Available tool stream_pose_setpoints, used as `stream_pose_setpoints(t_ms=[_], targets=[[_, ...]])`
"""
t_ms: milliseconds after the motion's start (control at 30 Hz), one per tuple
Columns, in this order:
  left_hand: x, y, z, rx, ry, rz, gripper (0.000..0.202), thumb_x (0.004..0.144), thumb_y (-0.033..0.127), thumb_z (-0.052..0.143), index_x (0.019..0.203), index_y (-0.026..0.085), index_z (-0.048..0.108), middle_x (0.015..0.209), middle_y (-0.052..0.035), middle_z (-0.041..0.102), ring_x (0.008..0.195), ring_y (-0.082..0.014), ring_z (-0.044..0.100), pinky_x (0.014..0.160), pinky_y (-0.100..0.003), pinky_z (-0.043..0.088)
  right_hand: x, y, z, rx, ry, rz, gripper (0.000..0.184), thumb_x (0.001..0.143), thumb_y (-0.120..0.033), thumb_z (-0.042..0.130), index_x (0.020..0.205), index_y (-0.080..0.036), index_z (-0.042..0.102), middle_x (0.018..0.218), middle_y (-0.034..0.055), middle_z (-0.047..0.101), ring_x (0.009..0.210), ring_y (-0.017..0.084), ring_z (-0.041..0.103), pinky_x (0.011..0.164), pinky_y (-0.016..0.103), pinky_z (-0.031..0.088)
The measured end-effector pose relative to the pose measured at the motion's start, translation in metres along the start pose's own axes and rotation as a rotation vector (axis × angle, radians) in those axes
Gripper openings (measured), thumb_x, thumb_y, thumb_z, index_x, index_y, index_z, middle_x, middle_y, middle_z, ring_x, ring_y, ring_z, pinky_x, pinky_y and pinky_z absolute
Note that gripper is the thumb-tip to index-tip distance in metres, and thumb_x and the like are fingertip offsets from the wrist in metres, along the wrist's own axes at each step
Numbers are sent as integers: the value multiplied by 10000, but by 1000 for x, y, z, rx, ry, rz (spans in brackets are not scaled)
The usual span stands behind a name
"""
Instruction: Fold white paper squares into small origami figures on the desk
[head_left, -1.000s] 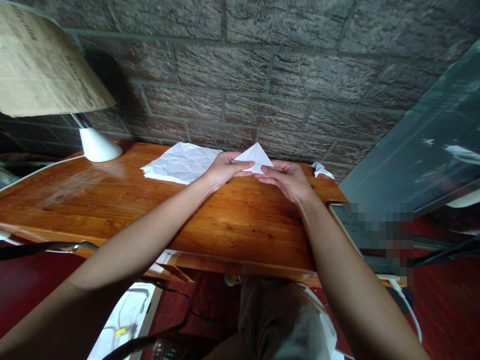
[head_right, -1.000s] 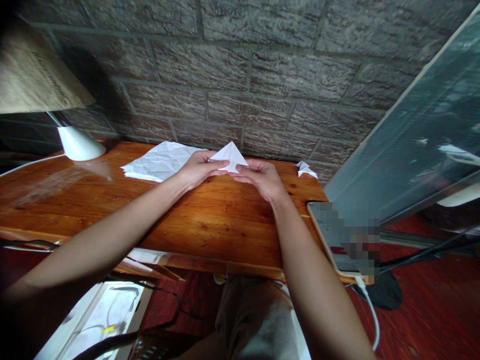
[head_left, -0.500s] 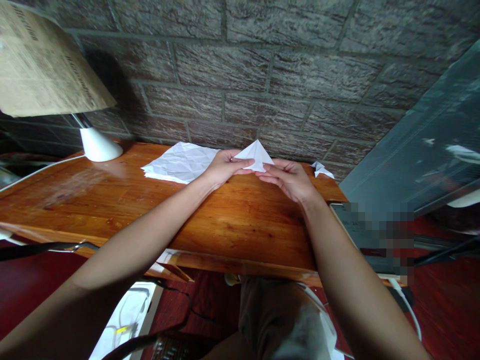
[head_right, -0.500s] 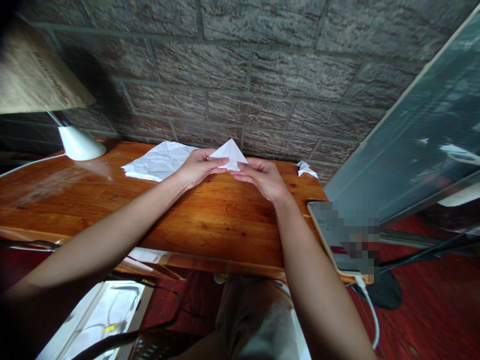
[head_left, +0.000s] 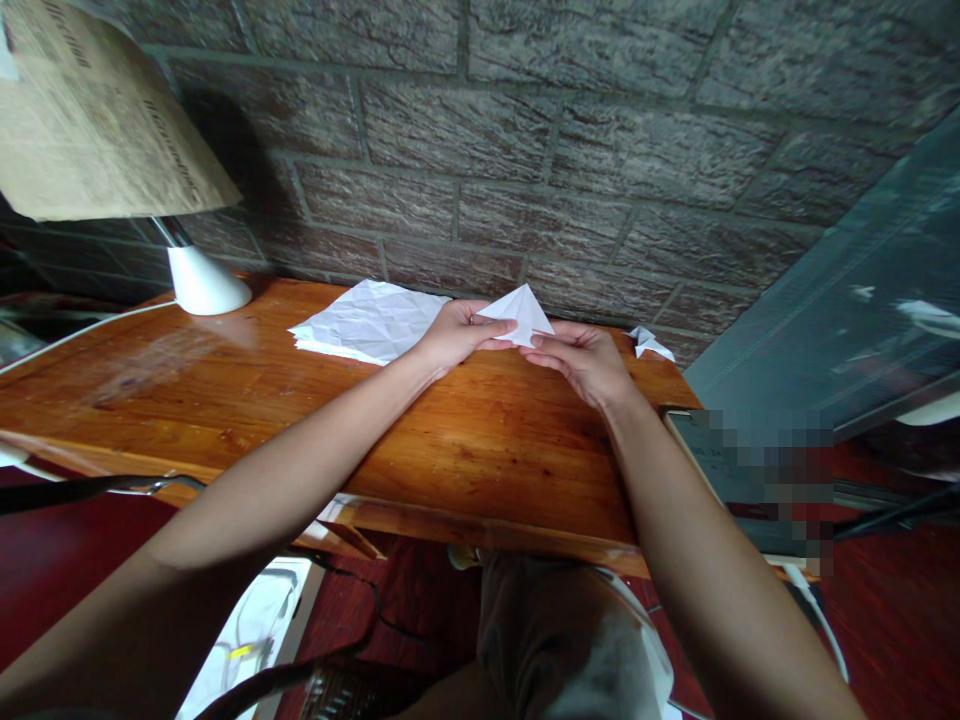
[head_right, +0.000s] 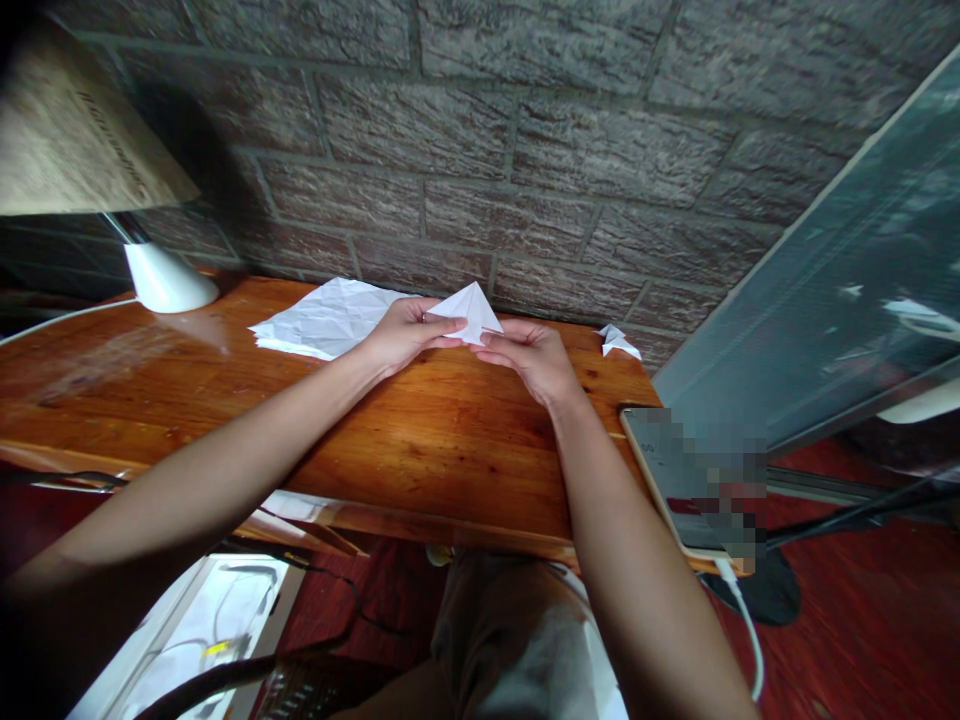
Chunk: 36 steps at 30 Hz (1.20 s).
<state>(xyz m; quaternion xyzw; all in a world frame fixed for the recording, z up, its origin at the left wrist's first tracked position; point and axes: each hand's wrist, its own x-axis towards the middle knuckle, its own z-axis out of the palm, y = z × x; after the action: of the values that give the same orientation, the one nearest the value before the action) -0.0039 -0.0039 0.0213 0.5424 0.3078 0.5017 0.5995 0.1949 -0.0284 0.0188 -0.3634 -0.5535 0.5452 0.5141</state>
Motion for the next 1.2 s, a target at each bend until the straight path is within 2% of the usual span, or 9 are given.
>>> stream_pose_setpoints(t_ms=[200, 433, 600, 800, 933, 1200], targets=[[1, -1, 0, -19, -2, -1, 454, 531, 370, 962, 872, 130, 784, 916, -74, 792, 857, -187, 746, 979, -413, 597, 2, 5, 0, -41, 24, -62, 380, 598, -381, 942, 900, -194, 806, 885, 41, 807, 784, 160, 753, 859, 334, 625], [1, 3, 1, -27, 20, -2, 442, 548, 348, 954, 894, 132, 783, 936, -79, 791, 909, -203, 746, 984, -404, 595, -1, -4, 1, 22, -24, 1, 339, 607, -347, 940, 891, -222, 802, 966, 30, 810, 859, 153, 756, 922, 314, 606], [1, 0, 0, -27, 16, -3, 434, 556, 337, 950, 901, 133, 784, 935, -80, 792, 887, -197, 748, 976, -411, 599, -1, -2, 2, 32, -29, 20, 346, 602, -307, 940, 909, -218, 806, 954, 26, 809, 842, 141, 751, 916, 302, 604], [2, -1, 0, -17, 33, 1, 445, 530, 357, 960, 861, 123, 776, 907, -76, 790, 882, -198, 746, 973, -415, 603, 2, 5, 1, -18, 25, -10, 369, 593, -345, 938, 902, -197, 801, 910, 33, 807, 797, 143, 745, 886, 315, 617], [2, -1, 0, -32, 7, 6, 439, 541, 349, 957, 882, 134, 783, 913, -70, 792, 877, -191, 746, 969, -403, 604, 1, 1, 1, -4, 12, -10, 335, 609, -360, 933, 877, -207, 803, 906, 28, 807, 788, 142, 747, 855, 296, 625], [2, -1, 0, -27, 24, 5, 453, 547, 348, 952, 904, 129, 780, 976, -90, 791, 951, -215, 743, 991, -411, 592, -1, -3, 0, 37, -22, 16, 368, 586, -316, 947, 910, -215, 803, 954, 39, 808, 854, 161, 759, 934, 332, 611]])
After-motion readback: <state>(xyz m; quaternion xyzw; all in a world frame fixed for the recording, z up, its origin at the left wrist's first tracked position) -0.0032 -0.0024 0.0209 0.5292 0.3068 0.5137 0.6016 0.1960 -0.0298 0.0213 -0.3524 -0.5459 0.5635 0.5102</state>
